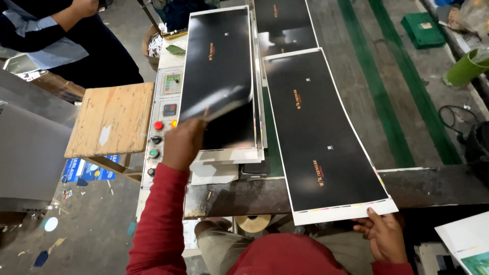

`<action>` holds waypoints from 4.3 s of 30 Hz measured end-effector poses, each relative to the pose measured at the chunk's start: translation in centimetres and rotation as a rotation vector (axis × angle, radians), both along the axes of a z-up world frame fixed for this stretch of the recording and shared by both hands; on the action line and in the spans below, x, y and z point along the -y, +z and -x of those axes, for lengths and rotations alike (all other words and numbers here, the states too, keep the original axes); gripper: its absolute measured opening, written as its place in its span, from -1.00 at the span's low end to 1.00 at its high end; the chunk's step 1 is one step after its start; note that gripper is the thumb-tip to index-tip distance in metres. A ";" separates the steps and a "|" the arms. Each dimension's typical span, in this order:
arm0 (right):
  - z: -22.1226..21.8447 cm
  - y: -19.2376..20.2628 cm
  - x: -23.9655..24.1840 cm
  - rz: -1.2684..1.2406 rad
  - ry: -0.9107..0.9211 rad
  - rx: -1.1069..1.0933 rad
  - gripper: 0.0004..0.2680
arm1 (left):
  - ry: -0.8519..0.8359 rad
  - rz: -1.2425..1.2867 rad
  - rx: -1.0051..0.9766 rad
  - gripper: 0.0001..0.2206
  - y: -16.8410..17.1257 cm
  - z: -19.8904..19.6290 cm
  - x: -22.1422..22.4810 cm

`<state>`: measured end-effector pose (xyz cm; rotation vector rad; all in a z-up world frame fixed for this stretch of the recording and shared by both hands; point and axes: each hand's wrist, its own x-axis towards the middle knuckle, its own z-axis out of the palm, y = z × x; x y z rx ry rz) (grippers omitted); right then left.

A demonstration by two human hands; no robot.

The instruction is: The person places printed paper sheets from a stack onto the conveyor belt of a printing or processing machine.

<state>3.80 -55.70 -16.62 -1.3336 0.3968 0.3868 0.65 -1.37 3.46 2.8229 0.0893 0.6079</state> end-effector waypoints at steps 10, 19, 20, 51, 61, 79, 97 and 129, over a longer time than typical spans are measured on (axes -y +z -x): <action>0.3 -0.9 -0.6 0.001 -0.029 0.004 -0.78 | -0.068 -0.110 0.315 -0.91 0.3 2.7 6.8; 1.5 -1.2 -2.1 0.019 -0.002 0.056 -0.79 | -0.008 0.088 0.256 -0.89 -2.3 3.8 9.5; 1.5 -1.7 -2.2 0.021 -0.001 0.067 -0.79 | 0.001 0.115 0.267 -0.89 -2.5 3.9 9.6; -3.2 2.1 -11.9 0.006 0.314 0.029 -0.55 | -0.129 0.147 0.302 -0.86 -4.8 3.5 12.1; -2.0 4.5 -16.8 -0.286 0.482 0.113 -0.74 | -0.299 0.065 0.130 -0.76 -6.9 3.4 19.3; -0.9 1.7 -3.0 -0.125 0.022 0.135 -0.84 | -0.035 -0.212 -0.212 -0.15 -7.7 1.2 3.2; 1.0 -1.0 -1.1 -0.050 0.029 -0.031 -0.82 | -0.099 -0.325 -0.373 -0.25 -7.0 0.2 0.9; -4.8 -2.2 -8.3 0.010 0.181 0.077 -0.80 | -0.010 0.114 0.226 -0.86 -3.5 4.8 9.9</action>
